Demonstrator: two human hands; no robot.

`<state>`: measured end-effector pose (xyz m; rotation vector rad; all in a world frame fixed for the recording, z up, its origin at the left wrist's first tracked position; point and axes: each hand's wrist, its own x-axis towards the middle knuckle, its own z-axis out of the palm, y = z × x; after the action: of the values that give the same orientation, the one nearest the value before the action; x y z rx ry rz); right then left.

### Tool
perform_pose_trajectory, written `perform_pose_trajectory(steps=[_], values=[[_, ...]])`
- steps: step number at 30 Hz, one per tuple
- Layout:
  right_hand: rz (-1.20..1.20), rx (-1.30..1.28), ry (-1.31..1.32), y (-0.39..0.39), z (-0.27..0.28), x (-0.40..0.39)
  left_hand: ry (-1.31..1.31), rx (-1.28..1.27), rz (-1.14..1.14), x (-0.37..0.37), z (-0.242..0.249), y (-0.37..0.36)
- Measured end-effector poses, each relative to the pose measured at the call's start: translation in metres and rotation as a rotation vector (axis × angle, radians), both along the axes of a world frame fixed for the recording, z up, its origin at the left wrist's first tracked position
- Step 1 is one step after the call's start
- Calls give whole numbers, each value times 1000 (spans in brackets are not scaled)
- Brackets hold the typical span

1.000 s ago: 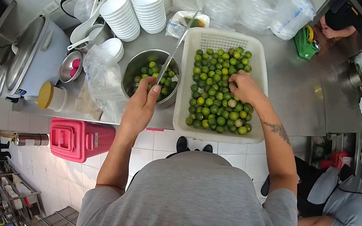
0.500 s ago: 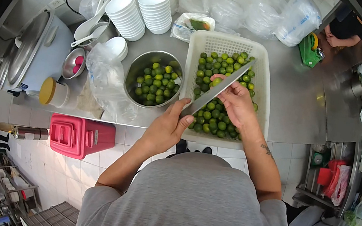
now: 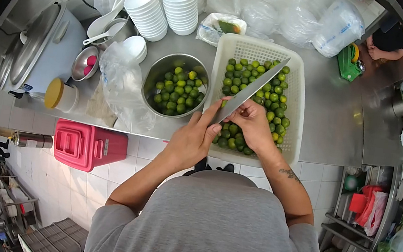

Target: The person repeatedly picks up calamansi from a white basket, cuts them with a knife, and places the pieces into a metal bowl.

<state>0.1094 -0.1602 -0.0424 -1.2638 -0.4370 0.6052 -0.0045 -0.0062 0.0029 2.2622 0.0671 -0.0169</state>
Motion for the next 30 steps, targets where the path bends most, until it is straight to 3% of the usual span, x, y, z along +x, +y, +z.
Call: perform_pose_trajectory(steps=[10,13,16,18,20,23,26,29,30], values=[[94,-112,-60,15,3,-13,46,-123,91,4,-6,9],[133,-28,21,13,16,-3,43,-172,88,3,-2,19],[-19,-467,-494,-12,4,47,-51,-199,189,3,1,31],[-149,-1062,-1037,-38,-2,75,-41,-190,271,3,1,43],[-111,-1415,-973,-54,-15,92,-44,-169,338,3,-3,53],[3,-1503,-986,-60,-25,101,-88,-127,408,3,-11,62],[19,-1412,-942,-57,-25,101,-76,-159,399,-1,-8,60],[-142,-950,-561,-49,-7,88,5,-262,315,-3,10,52],[-129,-689,-345,-45,-1,79,23,-281,281,-3,10,49]])
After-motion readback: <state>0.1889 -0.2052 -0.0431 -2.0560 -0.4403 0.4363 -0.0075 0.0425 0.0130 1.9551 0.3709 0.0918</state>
